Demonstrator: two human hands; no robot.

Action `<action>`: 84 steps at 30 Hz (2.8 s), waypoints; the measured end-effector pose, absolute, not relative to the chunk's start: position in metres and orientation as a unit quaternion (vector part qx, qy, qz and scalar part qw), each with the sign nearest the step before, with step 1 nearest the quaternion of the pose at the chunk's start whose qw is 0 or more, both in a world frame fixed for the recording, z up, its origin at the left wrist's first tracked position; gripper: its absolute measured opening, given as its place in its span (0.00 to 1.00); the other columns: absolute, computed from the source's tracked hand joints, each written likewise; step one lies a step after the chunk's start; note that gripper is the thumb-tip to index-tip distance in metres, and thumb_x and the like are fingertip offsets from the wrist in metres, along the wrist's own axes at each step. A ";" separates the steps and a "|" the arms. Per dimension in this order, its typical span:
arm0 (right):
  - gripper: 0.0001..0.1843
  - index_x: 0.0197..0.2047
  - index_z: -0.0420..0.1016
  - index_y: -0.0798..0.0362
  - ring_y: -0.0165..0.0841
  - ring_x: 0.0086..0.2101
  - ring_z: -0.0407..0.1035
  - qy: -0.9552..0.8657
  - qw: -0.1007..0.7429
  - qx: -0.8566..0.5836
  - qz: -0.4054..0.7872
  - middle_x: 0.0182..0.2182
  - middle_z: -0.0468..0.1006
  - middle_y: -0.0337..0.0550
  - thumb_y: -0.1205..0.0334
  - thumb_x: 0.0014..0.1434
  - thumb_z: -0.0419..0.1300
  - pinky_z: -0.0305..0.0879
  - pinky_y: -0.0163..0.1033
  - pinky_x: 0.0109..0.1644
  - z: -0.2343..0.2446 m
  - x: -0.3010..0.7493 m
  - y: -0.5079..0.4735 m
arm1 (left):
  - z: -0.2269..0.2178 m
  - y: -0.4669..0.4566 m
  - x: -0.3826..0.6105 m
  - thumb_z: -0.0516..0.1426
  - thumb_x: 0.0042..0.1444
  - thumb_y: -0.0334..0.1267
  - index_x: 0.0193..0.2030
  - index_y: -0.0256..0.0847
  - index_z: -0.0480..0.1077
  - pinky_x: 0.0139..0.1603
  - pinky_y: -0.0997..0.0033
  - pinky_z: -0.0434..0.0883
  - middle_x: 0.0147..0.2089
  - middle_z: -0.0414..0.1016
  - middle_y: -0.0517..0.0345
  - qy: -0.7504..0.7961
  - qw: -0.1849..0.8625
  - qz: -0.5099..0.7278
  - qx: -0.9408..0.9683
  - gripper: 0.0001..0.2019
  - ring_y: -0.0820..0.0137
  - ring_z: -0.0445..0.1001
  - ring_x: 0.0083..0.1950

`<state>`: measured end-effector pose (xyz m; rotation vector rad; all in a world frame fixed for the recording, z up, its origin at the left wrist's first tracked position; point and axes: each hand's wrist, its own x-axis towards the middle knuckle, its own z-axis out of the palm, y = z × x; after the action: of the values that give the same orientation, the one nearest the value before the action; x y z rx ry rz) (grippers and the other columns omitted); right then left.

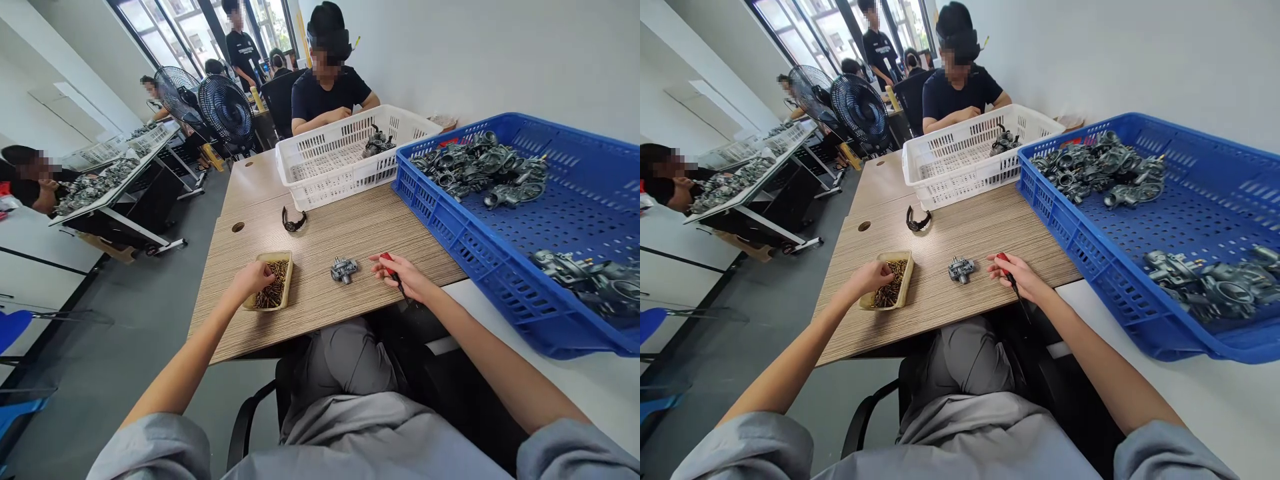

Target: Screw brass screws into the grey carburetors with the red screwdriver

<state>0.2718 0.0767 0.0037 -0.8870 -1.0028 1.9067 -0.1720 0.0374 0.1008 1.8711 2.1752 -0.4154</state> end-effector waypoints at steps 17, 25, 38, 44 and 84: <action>0.13 0.51 0.85 0.54 0.35 0.36 0.81 -0.364 0.397 -0.329 0.776 0.40 0.87 0.53 0.58 0.67 0.75 0.58 0.28 0.21 0.006 0.271 0.078 | 0.142 0.017 -0.046 0.58 0.70 0.41 0.46 0.44 0.77 0.48 0.65 0.73 0.43 0.86 0.56 0.624 0.112 0.104 0.766 0.07 0.65 0.79 0.39; 0.14 0.50 0.83 0.55 0.33 0.34 0.81 -0.364 0.398 -0.335 0.772 0.38 0.87 0.53 0.57 0.67 0.74 0.57 0.27 0.21 0.003 0.268 0.081 | 0.112 0.045 0.008 0.56 0.73 0.37 0.48 0.45 0.78 0.43 0.65 0.70 0.47 0.84 0.52 0.518 0.143 0.113 0.836 0.07 0.63 0.79 0.40; 0.19 0.51 0.81 0.54 0.37 0.34 0.81 -0.439 0.392 -0.375 0.716 0.39 0.87 0.55 0.50 0.65 0.72 0.55 0.30 0.21 0.009 0.266 0.079 | 0.060 0.007 -0.016 0.54 0.75 0.51 0.48 0.42 0.75 0.24 0.73 0.64 0.31 0.71 0.65 0.633 0.250 0.439 0.587 0.15 0.74 0.68 0.21; 0.14 0.45 0.79 0.49 0.41 0.41 0.76 -0.588 0.408 -0.466 0.520 0.39 0.81 0.45 0.51 0.61 0.71 0.73 0.41 0.41 0.037 0.242 0.054 | 0.004 -0.042 -0.014 0.56 0.75 0.52 0.48 0.43 0.76 0.27 0.72 0.68 0.30 0.72 0.63 0.633 0.265 0.535 0.492 0.15 0.70 0.70 0.25; 0.32 0.45 0.77 0.50 0.24 0.19 0.49 -0.601 0.368 -0.531 0.470 0.27 0.68 0.30 0.30 0.54 0.71 0.47 0.31 0.15 0.026 0.259 0.098 | -0.010 -0.046 -0.025 0.55 0.72 0.38 0.44 0.44 0.77 0.43 0.64 0.72 0.40 0.81 0.54 0.569 0.251 0.549 0.559 0.09 0.64 0.75 0.37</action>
<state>0.2589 0.0981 0.0265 -1.3645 -1.5436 1.2065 -0.0250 -0.0460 -0.0097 1.5203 1.5484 1.4948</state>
